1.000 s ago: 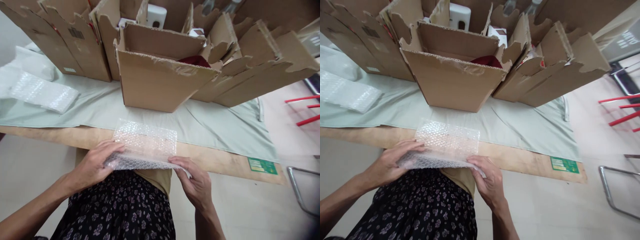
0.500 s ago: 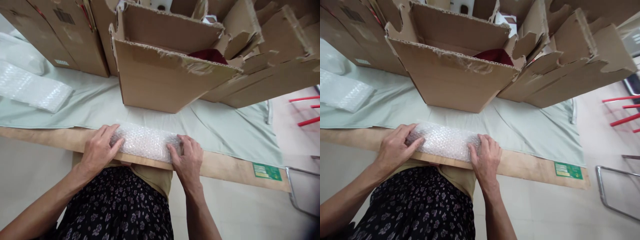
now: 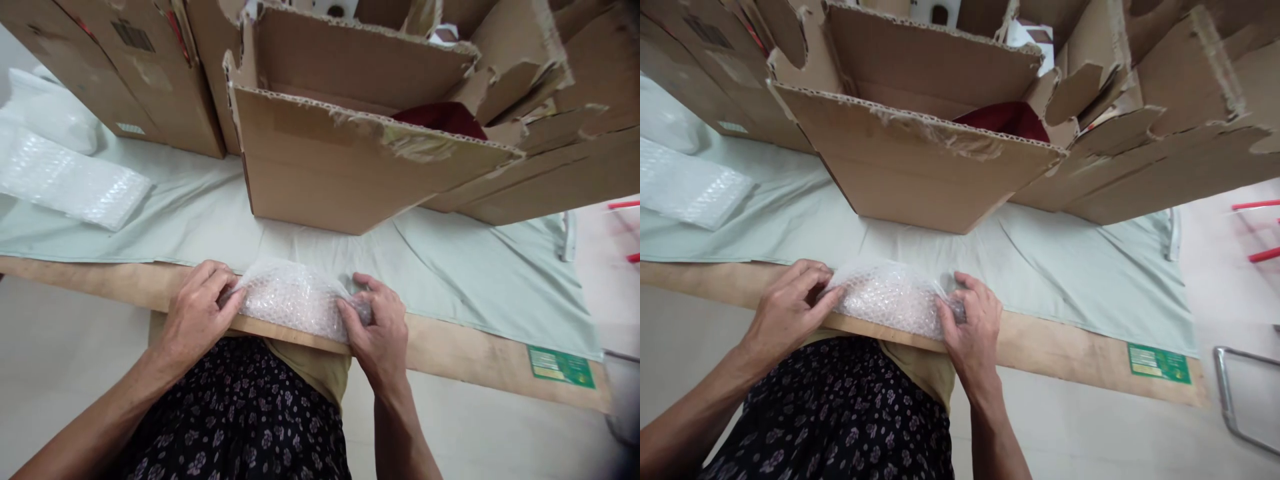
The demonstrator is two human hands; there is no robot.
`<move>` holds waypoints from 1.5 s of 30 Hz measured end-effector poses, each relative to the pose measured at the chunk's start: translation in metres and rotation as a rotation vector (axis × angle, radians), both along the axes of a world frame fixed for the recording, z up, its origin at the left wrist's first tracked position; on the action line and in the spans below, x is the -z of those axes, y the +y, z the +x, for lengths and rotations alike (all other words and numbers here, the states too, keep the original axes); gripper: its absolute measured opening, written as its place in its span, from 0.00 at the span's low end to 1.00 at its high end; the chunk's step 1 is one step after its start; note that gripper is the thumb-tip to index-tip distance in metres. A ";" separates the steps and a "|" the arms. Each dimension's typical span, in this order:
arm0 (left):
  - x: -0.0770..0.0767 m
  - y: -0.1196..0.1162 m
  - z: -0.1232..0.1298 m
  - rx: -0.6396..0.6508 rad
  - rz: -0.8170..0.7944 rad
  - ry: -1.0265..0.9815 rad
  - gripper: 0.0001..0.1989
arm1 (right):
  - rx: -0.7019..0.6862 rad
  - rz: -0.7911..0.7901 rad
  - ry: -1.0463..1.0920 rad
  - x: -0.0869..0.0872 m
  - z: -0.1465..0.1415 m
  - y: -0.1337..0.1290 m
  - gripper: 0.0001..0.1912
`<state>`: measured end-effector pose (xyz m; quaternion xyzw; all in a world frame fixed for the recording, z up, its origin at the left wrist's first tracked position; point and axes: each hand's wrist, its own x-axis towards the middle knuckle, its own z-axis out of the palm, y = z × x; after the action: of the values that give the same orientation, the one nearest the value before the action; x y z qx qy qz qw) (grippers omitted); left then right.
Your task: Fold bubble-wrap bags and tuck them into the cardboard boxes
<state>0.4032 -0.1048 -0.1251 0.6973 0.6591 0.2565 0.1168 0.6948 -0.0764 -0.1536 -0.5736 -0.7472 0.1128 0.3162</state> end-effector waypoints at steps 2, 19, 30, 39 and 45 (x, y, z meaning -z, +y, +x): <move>-0.001 -0.005 -0.001 -0.026 0.010 -0.075 0.09 | 0.018 -0.052 0.145 -0.006 0.003 -0.011 0.07; -0.009 0.093 0.042 0.455 0.401 0.250 0.07 | 0.174 -0.194 0.378 0.039 -0.043 -0.150 0.31; -0.004 0.001 0.044 0.635 0.073 -0.239 0.18 | -0.316 -0.557 0.688 0.001 -0.016 -0.111 0.14; 0.010 -0.034 0.024 0.493 -0.229 -0.557 0.41 | -0.271 -0.848 1.517 -0.007 -0.036 -0.092 0.28; 0.014 -0.034 0.050 0.199 -0.063 -0.452 0.27 | -0.201 -0.679 1.272 -0.012 -0.044 -0.092 0.37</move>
<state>0.4532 -0.1386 -0.1391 0.6795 0.5520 0.3725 0.3079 0.6504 -0.1682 -0.1417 -0.3922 -0.3914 0.6787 0.4820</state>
